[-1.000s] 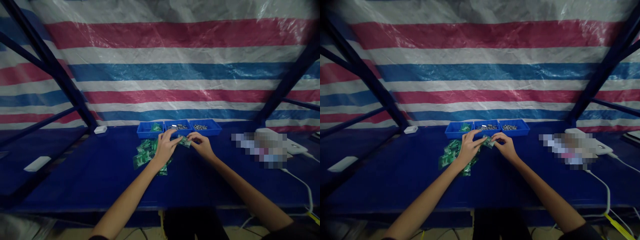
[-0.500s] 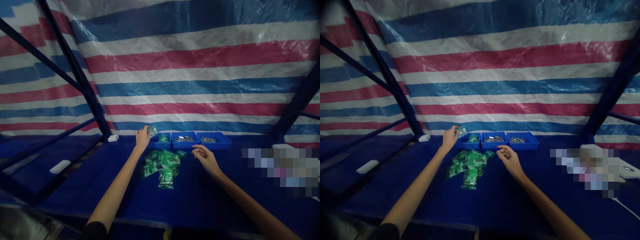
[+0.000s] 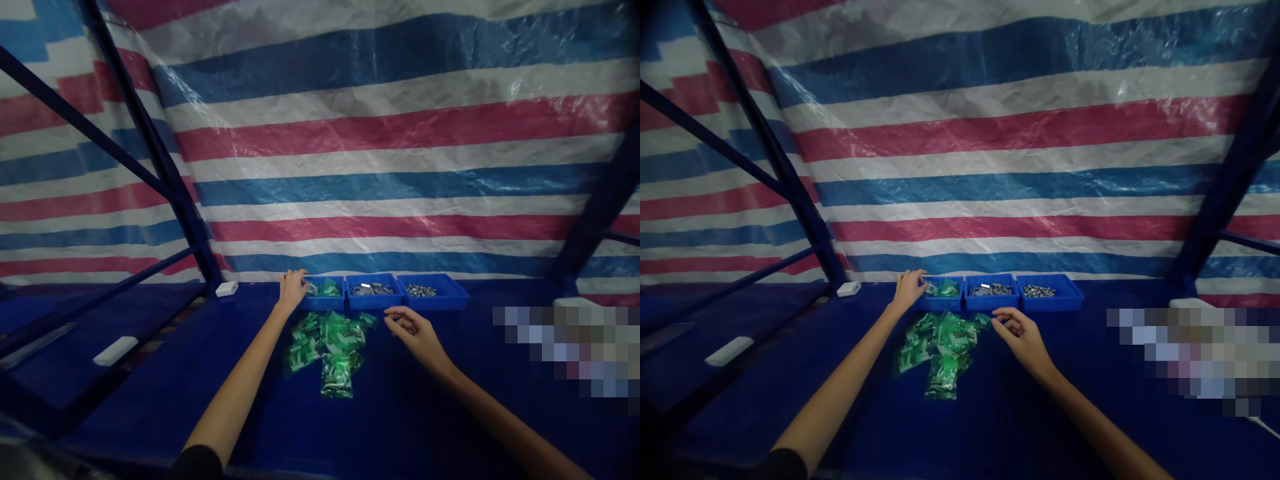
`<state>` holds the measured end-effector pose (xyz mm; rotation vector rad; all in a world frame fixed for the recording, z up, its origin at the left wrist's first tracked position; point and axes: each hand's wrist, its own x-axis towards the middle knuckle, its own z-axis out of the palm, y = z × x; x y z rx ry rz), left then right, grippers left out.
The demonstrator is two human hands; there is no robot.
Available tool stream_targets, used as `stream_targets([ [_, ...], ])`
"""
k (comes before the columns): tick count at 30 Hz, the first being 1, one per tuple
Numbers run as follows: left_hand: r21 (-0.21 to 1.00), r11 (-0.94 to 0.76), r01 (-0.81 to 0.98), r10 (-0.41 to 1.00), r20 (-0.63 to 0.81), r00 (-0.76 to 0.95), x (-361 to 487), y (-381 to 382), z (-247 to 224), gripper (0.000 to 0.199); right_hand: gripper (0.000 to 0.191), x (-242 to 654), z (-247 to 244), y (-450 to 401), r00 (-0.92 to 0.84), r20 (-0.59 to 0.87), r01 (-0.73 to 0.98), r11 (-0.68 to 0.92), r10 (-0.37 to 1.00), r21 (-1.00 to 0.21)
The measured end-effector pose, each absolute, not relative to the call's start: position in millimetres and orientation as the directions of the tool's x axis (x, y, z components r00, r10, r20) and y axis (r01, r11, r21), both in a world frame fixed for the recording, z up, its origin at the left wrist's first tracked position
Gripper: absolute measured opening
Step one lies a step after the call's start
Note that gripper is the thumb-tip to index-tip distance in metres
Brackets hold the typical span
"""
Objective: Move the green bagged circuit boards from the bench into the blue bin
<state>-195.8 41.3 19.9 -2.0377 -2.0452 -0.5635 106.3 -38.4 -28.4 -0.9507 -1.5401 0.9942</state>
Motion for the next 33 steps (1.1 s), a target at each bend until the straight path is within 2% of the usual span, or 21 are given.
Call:
stream_targets([
  [4, 0.032, -0.086, 0.996, 0.889, 0.453, 0.062, -189.1, 35.8, 19.9, 0.026, 0.028, 106.6, -30.1, -37.6, -0.193, 0.415, 0.263, 0.454, 0.889, -0.851],
  [8, 0.039, -0.130, 0.991, 0.938, 0.330, 0.111, -181.0, 29.9, 15.8, 0.033, 0.023, 109.0, -36.3, -33.8, -0.332, 0.538, 0.494, 0.629, 0.775, -0.601],
  [10, 0.058, -0.129, 0.990, 0.938, 0.331, 0.103, -176.4, 24.3, 15.4, 0.035, 0.028, 110.0, -41.6, -31.8, -0.416, 0.524, 0.546, 0.664, 0.744, -0.510],
  [12, 0.087, -0.173, 0.981, 0.907, 0.402, 0.125, -169.2, 14.5, 18.0, 0.034, 0.036, 110.6, -46.5, -30.2, -0.485, 0.481, 0.565, 0.681, 0.730, -0.465],
  [14, 0.112, -0.284, 0.952, 0.852, 0.485, 0.198, -158.6, 0.7, 22.9, 0.032, 0.041, 110.5, -49.5, -29.1, -0.532, 0.440, 0.567, 0.691, 0.723, -0.449],
  [16, 0.115, -0.426, 0.897, 0.801, 0.509, 0.315, -144.8, -14.8, 27.2, 0.030, 0.043, 109.8, -50.1, -28.5, -0.552, 0.420, 0.561, 0.693, 0.721, -0.452],
  [21, 0.122, -0.644, 0.756, 0.735, 0.372, 0.566, -106.3, -39.6, 21.8, 0.026, 0.024, 108.9, -45.1, -28.1, -0.527, 0.458, 0.548, 0.698, 0.716, -0.462],
  [24, 0.144, -0.644, 0.751, 0.753, 0.292, 0.589, -87.6, -39.5, 11.0, 0.024, 0.017, 110.6, -44.4, -27.1, -0.522, 0.482, 0.558, 0.709, 0.704, -0.431],
  [27, 0.194, -0.578, 0.793, 0.811, 0.241, 0.533, -77.1, -36.0, 2.1, 0.023, 0.018, 113.0, -47.8, -24.8, -0.521, 0.502, 0.574, 0.719, 0.690, -0.393],
  [33, 0.371, -0.515, 0.773, 0.855, 0.292, 0.429, -80.9, -39.0, -4.4, 0.023, 0.026, 113.6, -50.4, -22.5, -0.532, 0.541, 0.528, 0.754, 0.652, -0.391],
])
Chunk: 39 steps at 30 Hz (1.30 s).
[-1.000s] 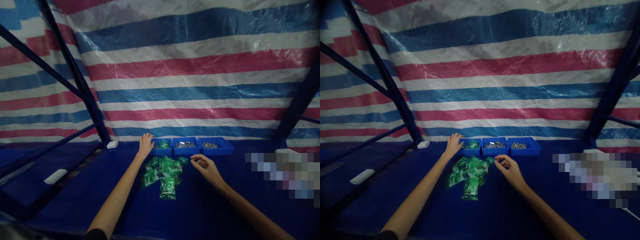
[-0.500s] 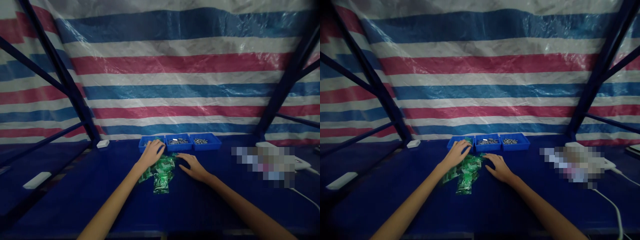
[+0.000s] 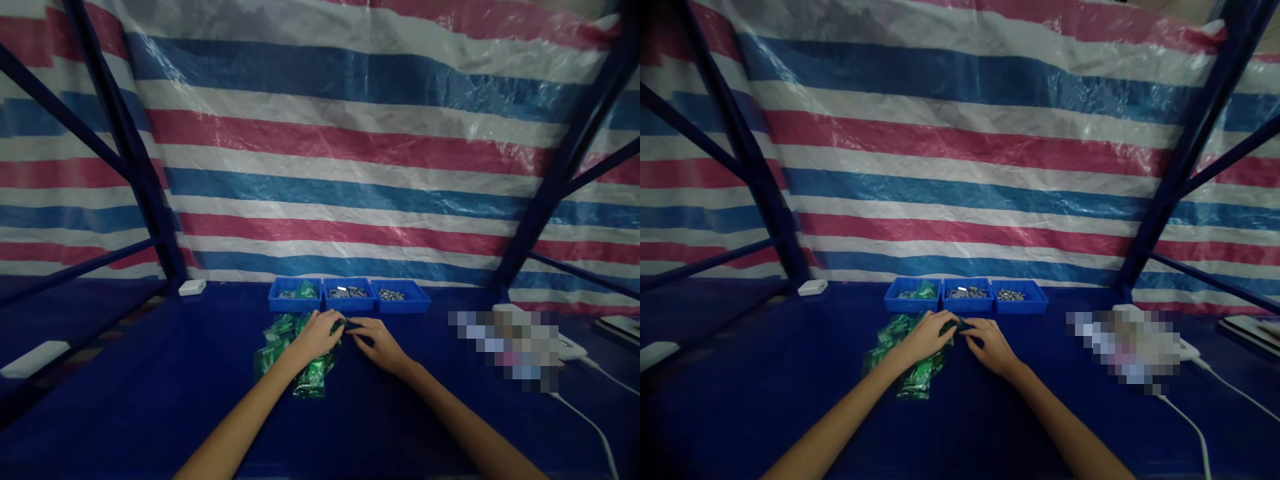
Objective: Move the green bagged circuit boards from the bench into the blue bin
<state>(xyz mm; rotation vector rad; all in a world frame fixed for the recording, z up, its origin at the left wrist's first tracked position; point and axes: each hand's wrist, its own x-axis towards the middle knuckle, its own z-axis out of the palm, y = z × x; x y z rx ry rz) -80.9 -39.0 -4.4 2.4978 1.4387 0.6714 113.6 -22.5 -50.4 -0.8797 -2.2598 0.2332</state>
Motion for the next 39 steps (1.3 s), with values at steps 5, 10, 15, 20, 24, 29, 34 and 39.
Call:
stream_targets([
  [5, 0.478, -0.511, 0.715, 0.856, 0.365, 0.367, -85.2, -42.1, -4.7, 0.023, 0.027, 115.0, -45.9, -22.3, -0.504, 0.571, 0.509, 0.756, 0.649, -0.410],
  [10, 0.464, -0.512, 0.723, 0.849, 0.400, 0.345, -82.6, -40.0, -10.3, 0.025, 0.024, 117.1, -42.1, -20.4, -0.462, 0.609, 0.499, 0.757, 0.645, -0.423],
  [15, 0.399, -0.495, 0.772, 0.856, 0.375, 0.355, -82.1, -36.5, -13.8, 0.021, 0.018, 115.1, -33.1, -23.8, -0.305, 0.644, 0.426, 0.706, 0.701, -0.566],
  [20, 0.392, -0.525, 0.755, 0.840, 0.379, 0.387, -79.2, -32.6, -9.6, 0.012, 0.021, 112.8, -28.5, -24.4, -0.198, 0.603, 0.301, 0.634, 0.773, -0.712],
  [24, 0.457, -0.536, 0.710, 0.832, 0.429, 0.353, -77.8, -29.5, -9.9, 0.018, 0.029, 114.0, -33.0, -17.6, -0.235, 0.545, 0.284, 0.594, 0.804, -0.753],
  [29, 0.363, -0.573, 0.735, 0.777, 0.527, 0.345, -76.8, -29.2, -13.8, 0.022, 0.018, 118.5, -34.9, -14.6, -0.227, 0.533, 0.268, 0.579, 0.815, -0.770],
  [34, 0.261, -0.606, 0.751, 0.712, 0.599, 0.367, -76.8, -30.9, -16.0, 0.027, 0.020, 119.9, -29.7, -20.3, -0.145, 0.513, 0.195, 0.532, 0.846, -0.824],
  [39, 0.282, -0.590, 0.757, 0.686, 0.669, 0.286, -75.2, -30.7, -17.9, 0.025, 0.033, 114.6, -30.6, -22.2, -0.137, 0.386, 0.037, 0.394, 0.913, -0.919],
])
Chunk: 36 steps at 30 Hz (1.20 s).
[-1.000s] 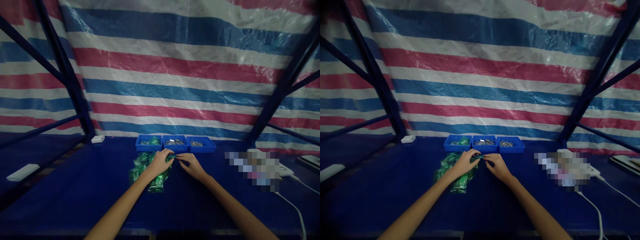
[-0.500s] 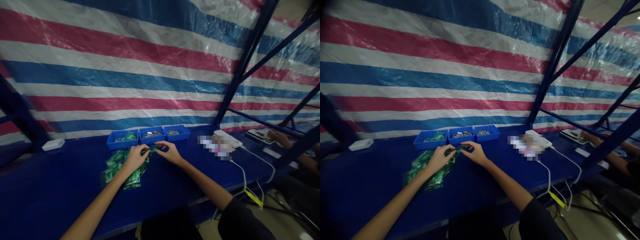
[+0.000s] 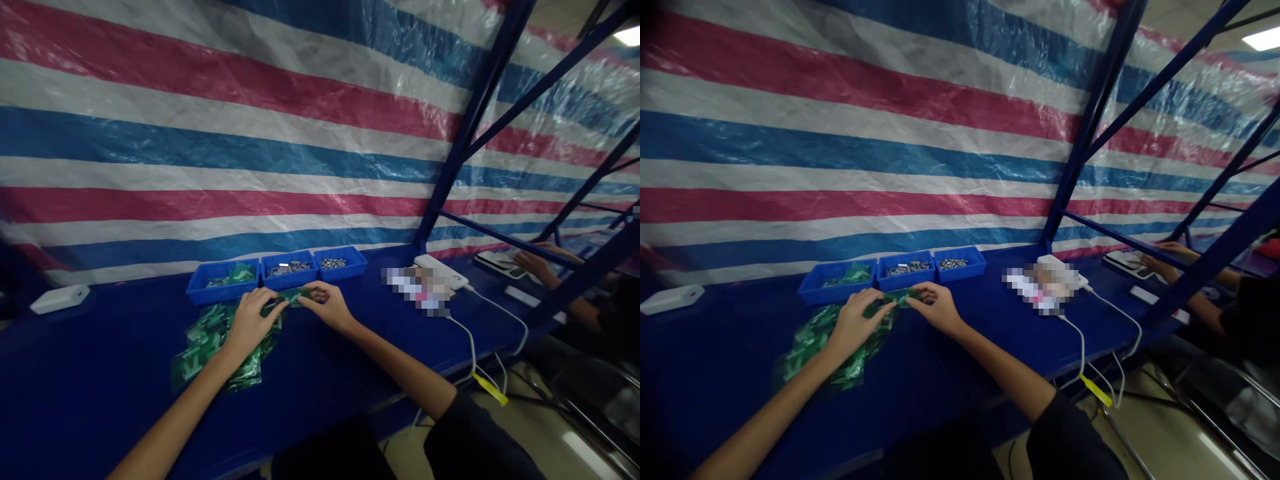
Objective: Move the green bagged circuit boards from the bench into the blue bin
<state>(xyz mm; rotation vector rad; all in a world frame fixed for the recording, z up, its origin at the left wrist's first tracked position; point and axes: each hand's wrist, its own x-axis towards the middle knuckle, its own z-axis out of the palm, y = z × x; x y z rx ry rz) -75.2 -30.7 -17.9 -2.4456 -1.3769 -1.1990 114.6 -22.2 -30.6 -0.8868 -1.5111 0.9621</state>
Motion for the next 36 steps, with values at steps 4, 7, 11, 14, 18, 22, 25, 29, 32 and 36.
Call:
stream_targets([
  [4, 0.318, -0.610, 0.726, 0.661, 0.710, 0.244, -71.9, -33.7, -14.3, 0.021, 0.036, 113.4, -31.1, -21.7, -0.223, 0.350, -0.056, 0.347, 0.910, -0.936],
  [7, 0.304, -0.647, 0.699, 0.637, 0.720, 0.277, -71.4, -36.1, -12.4, 0.015, 0.022, 115.6, -29.4, -22.9, -0.217, 0.414, 0.008, 0.426, 0.884, -0.905],
  [11, 0.230, -0.666, 0.709, 0.610, 0.715, 0.341, -72.8, -39.9, -11.3, 0.012, 0.004, 119.8, -22.5, -28.2, -0.166, 0.573, 0.133, 0.594, 0.803, -0.794],
  [14, 0.168, -0.670, 0.723, 0.589, 0.713, 0.380, -73.1, -43.2, -9.1, 0.013, 0.010, 123.3, -17.1, -31.6, -0.142, 0.664, 0.249, 0.676, 0.734, -0.694],
  [18, 0.085, -0.686, 0.723, 0.565, 0.689, 0.455, -74.5, -45.2, -6.5, 0.013, 0.026, 129.0, -16.2, -30.2, -0.204, 0.736, 0.365, 0.748, 0.645, -0.554],
  [22, 0.041, -0.700, 0.713, 0.531, 0.697, 0.481, -77.0, -44.4, -7.3, 0.011, 0.025, 130.2, -17.2, -29.4, -0.288, 0.746, 0.433, 0.776, 0.601, -0.459],
  [25, 0.089, -0.677, 0.731, 0.547, 0.725, 0.418, -74.9, -43.0, -9.6, 0.009, 0.021, 126.0, -17.4, -32.2, -0.229, 0.712, 0.446, 0.722, 0.664, -0.529],
  [29, 0.198, -0.633, 0.749, 0.610, 0.723, 0.324, -70.3, -39.6, -11.8, 0.015, 0.038, 121.4, -20.3, -33.8, -0.167, 0.641, 0.394, 0.647, 0.749, -0.653],
  [32, 0.310, -0.552, 0.774, 0.645, 0.747, 0.160, -77.1, -33.1, -7.3, 0.017, 0.040, 121.5, -22.8, -32.7, -0.175, 0.596, 0.359, 0.615, 0.783, -0.702],
  [36, 0.534, -0.336, 0.776, 0.627, 0.742, -0.239, -111.9, -16.1, 4.3, 0.020, 0.043, 121.9, -25.6, -31.8, -0.198, 0.573, 0.369, 0.602, 0.795, -0.708],
])
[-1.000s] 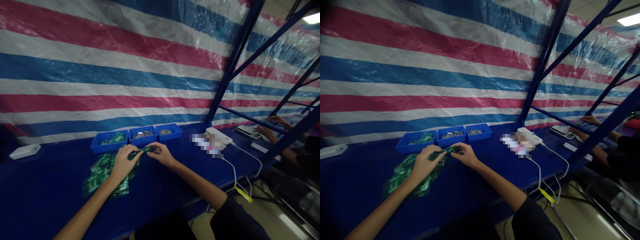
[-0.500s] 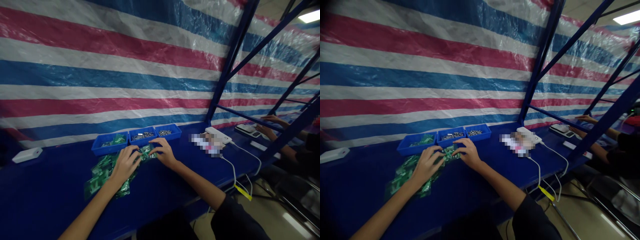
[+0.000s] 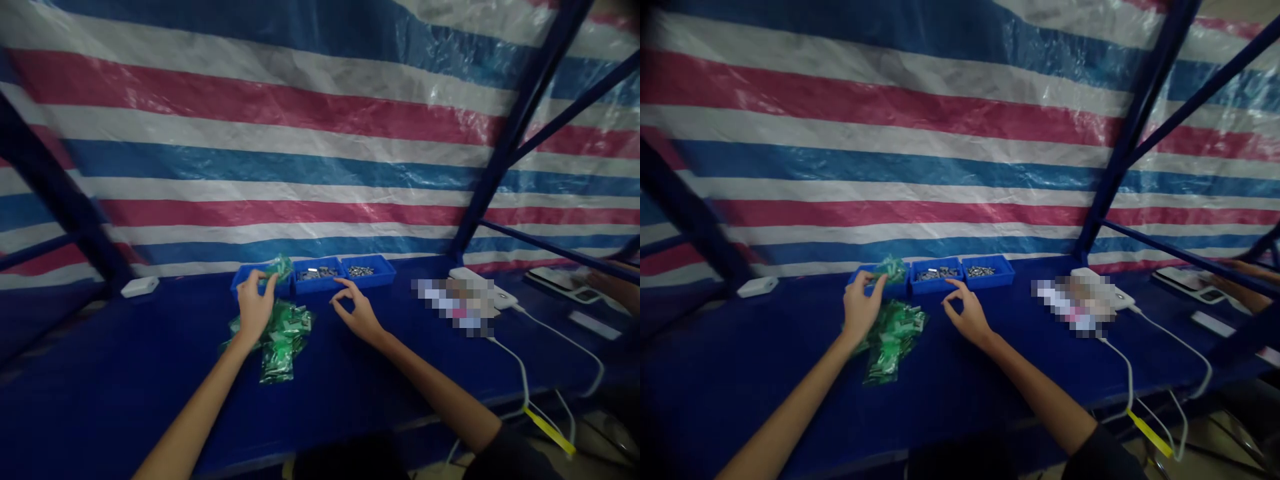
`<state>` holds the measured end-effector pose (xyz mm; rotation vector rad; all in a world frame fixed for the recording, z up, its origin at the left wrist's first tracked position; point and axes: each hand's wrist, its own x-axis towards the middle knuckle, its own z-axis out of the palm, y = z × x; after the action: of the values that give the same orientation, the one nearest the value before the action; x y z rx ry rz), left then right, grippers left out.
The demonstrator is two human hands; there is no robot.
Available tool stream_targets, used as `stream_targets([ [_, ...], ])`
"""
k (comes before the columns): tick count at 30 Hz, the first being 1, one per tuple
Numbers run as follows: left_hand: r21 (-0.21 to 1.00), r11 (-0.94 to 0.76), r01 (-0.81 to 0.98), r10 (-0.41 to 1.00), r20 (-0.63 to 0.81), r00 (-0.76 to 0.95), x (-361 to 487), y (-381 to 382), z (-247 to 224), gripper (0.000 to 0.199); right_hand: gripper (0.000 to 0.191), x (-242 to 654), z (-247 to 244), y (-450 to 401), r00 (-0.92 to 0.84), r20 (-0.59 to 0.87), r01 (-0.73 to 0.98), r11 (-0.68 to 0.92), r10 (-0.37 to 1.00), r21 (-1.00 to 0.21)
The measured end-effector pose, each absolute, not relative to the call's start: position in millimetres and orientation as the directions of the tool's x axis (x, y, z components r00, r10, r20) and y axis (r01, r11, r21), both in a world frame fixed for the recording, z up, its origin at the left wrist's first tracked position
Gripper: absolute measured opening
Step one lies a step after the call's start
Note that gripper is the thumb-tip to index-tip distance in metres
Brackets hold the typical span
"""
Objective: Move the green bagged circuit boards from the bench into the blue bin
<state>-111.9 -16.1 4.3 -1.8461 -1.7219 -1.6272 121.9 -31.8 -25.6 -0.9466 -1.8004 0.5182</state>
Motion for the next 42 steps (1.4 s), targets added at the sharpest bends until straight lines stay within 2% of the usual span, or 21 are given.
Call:
stream_targets([
  [3, 0.645, -0.243, 0.724, 0.565, 0.701, -0.435, -147.5, -2.1, 6.2, 0.019, 0.045, 120.7, -27.9, -32.7, -0.233, 0.558, 0.382, 0.602, 0.797, -0.701],
  [7, 0.677, -0.162, 0.718, 0.543, 0.669, -0.508, -178.9, 8.4, -3.6, 0.017, 0.042, 119.6, -29.7, -34.8, -0.253, 0.529, 0.408, 0.585, 0.810, -0.701],
  [12, 0.566, -0.041, 0.823, 0.625, 0.658, -0.421, -183.8, 10.4, -17.6, 0.020, 0.039, 119.8, -27.5, -37.5, -0.278, 0.517, 0.402, 0.587, 0.809, -0.703],
  [19, 0.509, -0.015, 0.861, 0.661, 0.651, -0.373, -181.4, 12.4, -22.2, 0.026, 0.034, 115.1, -22.1, -42.6, -0.287, 0.518, 0.402, 0.592, 0.806, -0.698],
  [22, 0.448, -0.008, 0.894, 0.683, 0.656, -0.322, -181.2, 12.6, -23.2, 0.025, 0.031, 113.7, -24.4, -41.4, -0.310, 0.520, 0.406, 0.605, 0.796, -0.685],
  [28, 0.311, 0.045, 0.949, 0.702, 0.667, -0.252, -178.9, 12.6, -26.2, 0.033, 0.025, 110.9, -38.4, -36.4, -0.414, 0.511, 0.474, 0.658, 0.753, -0.585],
  [33, 0.200, 0.061, 0.978, 0.771, 0.613, -0.174, -173.8, 11.9, -26.8, 0.039, 0.040, 101.1, -39.2, -46.8, -0.590, 0.405, 0.503, 0.710, 0.698, -0.492],
  [37, 0.219, 0.036, 0.975, 0.851, 0.505, -0.145, -178.1, 14.0, -29.4, 0.043, 0.049, 97.7, -36.8, -52.5, -0.669, 0.324, 0.496, 0.727, 0.668, -0.474],
  [42, 0.316, -0.026, 0.948, 0.867, 0.480, -0.136, -187.5, 18.1, -33.0, 0.040, 0.036, 104.1, -39.7, -47.8, -0.654, 0.332, 0.491, 0.716, 0.679, -0.496],
])
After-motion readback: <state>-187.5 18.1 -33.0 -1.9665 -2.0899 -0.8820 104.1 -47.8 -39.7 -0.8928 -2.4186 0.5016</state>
